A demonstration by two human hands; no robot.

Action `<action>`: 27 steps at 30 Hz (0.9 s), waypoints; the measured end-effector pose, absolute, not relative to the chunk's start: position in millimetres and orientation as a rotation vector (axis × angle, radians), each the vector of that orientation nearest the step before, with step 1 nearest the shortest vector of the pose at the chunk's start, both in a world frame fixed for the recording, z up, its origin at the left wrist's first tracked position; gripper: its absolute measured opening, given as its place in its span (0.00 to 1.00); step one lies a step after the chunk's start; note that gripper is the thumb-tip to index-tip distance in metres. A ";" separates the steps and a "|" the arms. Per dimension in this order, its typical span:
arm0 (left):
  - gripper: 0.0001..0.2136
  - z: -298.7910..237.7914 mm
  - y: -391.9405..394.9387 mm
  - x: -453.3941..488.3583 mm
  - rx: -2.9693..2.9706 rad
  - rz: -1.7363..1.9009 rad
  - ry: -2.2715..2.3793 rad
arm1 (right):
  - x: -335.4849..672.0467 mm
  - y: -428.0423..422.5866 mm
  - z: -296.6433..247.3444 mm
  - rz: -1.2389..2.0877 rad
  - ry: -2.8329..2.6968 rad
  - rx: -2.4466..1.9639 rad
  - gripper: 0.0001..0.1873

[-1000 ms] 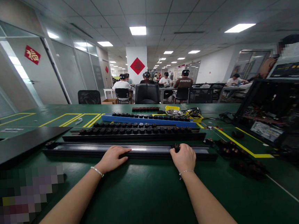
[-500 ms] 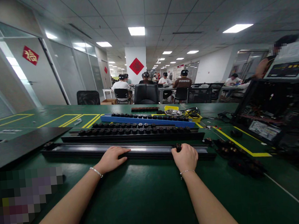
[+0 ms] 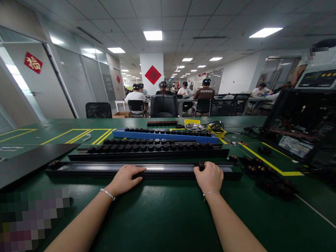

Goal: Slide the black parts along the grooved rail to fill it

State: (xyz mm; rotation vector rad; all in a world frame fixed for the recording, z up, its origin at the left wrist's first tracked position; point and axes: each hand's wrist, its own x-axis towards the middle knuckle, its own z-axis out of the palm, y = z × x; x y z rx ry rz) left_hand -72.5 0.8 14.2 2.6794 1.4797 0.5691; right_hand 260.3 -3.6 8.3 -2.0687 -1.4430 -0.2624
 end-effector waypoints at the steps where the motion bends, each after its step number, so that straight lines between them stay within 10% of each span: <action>1: 0.19 14.1 0.8 -72.5 2.680 0.570 1.480 | 260.7 -3.5 7.9 -0.262 -1.439 -2.069 0.13; 27: 0.18 16.6 0.0 -71.5 2.669 0.564 1.497 | 273.1 -4.1 6.5 -0.257 -1.338 -2.071 0.17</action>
